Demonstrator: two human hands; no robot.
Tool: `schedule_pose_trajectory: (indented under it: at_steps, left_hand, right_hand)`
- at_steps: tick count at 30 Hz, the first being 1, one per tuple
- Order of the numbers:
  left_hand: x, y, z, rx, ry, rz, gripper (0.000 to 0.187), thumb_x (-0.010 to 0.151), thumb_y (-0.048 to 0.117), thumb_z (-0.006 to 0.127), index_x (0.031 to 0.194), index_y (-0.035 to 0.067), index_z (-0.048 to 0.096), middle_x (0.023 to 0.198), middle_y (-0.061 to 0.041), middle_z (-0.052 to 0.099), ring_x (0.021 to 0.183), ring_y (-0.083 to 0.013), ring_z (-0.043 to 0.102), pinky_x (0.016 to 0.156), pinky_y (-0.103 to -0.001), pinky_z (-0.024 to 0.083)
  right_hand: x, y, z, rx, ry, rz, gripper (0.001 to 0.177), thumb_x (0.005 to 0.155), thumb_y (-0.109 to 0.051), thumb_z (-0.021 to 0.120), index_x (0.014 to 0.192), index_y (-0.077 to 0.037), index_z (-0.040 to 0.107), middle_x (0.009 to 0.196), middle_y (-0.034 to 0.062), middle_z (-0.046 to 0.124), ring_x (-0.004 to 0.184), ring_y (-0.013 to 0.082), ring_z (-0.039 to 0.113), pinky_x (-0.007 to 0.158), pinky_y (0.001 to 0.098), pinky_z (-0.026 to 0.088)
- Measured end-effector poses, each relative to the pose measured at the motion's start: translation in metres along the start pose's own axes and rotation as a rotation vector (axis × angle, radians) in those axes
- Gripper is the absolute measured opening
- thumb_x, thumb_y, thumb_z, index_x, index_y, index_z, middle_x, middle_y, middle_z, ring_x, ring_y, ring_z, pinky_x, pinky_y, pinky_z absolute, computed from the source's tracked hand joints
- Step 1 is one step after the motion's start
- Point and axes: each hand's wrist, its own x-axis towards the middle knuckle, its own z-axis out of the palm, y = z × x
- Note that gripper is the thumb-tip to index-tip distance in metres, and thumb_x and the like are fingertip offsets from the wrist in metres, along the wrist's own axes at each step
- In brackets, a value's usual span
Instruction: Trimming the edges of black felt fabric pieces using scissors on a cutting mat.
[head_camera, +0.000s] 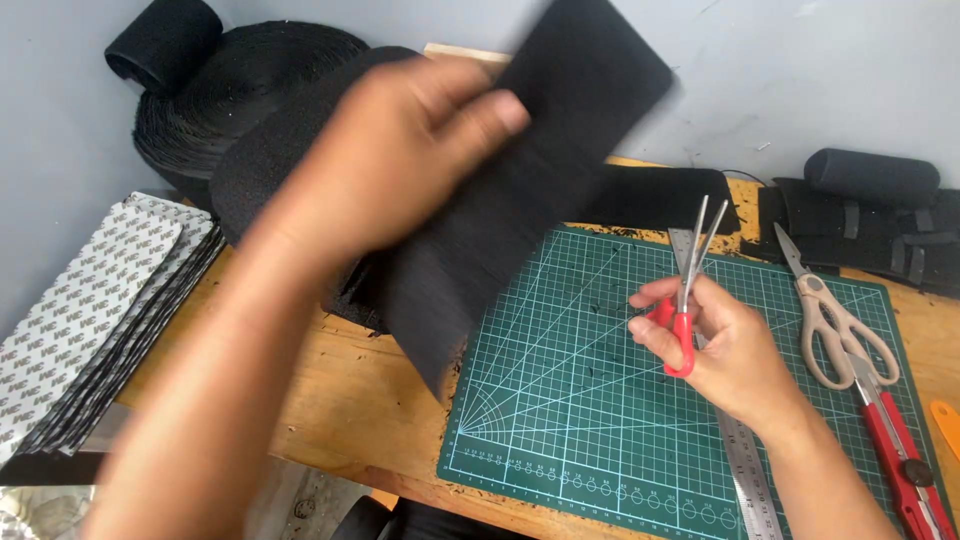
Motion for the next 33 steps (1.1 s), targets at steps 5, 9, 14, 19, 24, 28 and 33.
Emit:
schedule_pose_trajectory:
  at_steps: [5,9,14,19,24,28,33]
  left_hand:
    - [0.009,-0.025,-0.102,0.537,-0.172,-0.668,0.056,0.106,0.064,0.049,0.112,0.013,0.071,0.110,-0.003,0.072,0.098,-0.0183,0.064,0.080,-0.040,0.045]
    - [0.029,-0.088,-0.125,0.373,-0.260,-0.686,0.056,0.104,0.050,0.047,0.143,0.012,0.057,0.139,-0.002,0.062,0.120,-0.0189,0.059,0.102,-0.034,0.042]
    - [0.012,-0.122,-0.096,0.536,-0.211,-0.654,0.041,0.112,0.048,0.059,0.103,0.010,0.070,0.087,-0.003,0.063,0.082,-0.0186,0.055,0.071,-0.038,0.043]
    - [0.018,-0.102,-0.079,0.760,-0.097,-0.458,0.058,0.110,0.054,0.061,0.137,0.003,0.066,0.097,-0.018,0.073,0.098,-0.0474,0.065,0.086,-0.056,0.047]
    - [0.030,-0.049,-0.038,0.609,-0.434,-0.766,0.097,0.085,0.078,0.040,0.165,0.027,0.018,0.168,-0.020,0.012,0.156,-0.0354,0.009,0.123,-0.048,0.012]
    - [0.013,-0.085,-0.018,0.770,-0.428,-0.585,0.085,0.095,0.070,0.039,0.164,0.022,0.025,0.164,-0.025,0.021,0.149,-0.0438,0.021,0.116,-0.056,0.023]
    - [0.014,-0.082,-0.017,0.787,-0.428,-0.675,0.088,0.093,0.072,0.037,0.164,0.024,0.021,0.166,-0.020,0.021,0.146,-0.0441,0.025,0.114,-0.057,0.028]
  right_hand:
    - [-0.007,-0.014,-0.002,-0.051,-0.020,0.071,0.027,0.085,-0.018,0.079,0.112,-0.015,0.075,0.099,0.0002,0.078,0.078,0.0140,0.067,0.079,0.0297,0.057]
    - [-0.009,-0.019,-0.004,-0.081,-0.021,0.055,0.028,0.085,-0.022,0.078,0.112,-0.017,0.072,0.114,-0.0052,0.079,0.083,0.0106,0.065,0.083,0.0286,0.057]
    - [-0.003,-0.010,-0.006,-0.107,-0.033,0.026,0.031,0.083,-0.025,0.079,0.112,-0.018,0.072,0.113,-0.0052,0.080,0.090,0.0094,0.069,0.088,0.0294,0.058]
    - [0.000,-0.007,-0.007,-0.141,-0.048,0.036,0.031,0.082,-0.026,0.079,0.112,-0.019,0.073,0.112,-0.0066,0.080,0.090,0.0086,0.069,0.089,0.0290,0.059]
    - [0.003,0.007,-0.006,-0.181,-0.069,-0.050,0.030,0.082,-0.028,0.082,0.110,-0.020,0.076,0.085,-0.0021,0.074,0.084,0.0096,0.070,0.084,0.0279,0.060]
    - [0.003,0.003,-0.006,-0.189,-0.053,-0.020,0.029,0.081,-0.028,0.081,0.108,-0.019,0.075,0.099,-0.0066,0.079,0.086,0.0085,0.066,0.087,0.0275,0.057]
    - [0.001,0.000,-0.005,-0.208,-0.059,-0.031,0.025,0.082,-0.028,0.082,0.105,-0.019,0.077,0.086,-0.0040,0.075,0.079,0.0086,0.068,0.080,0.0264,0.057]
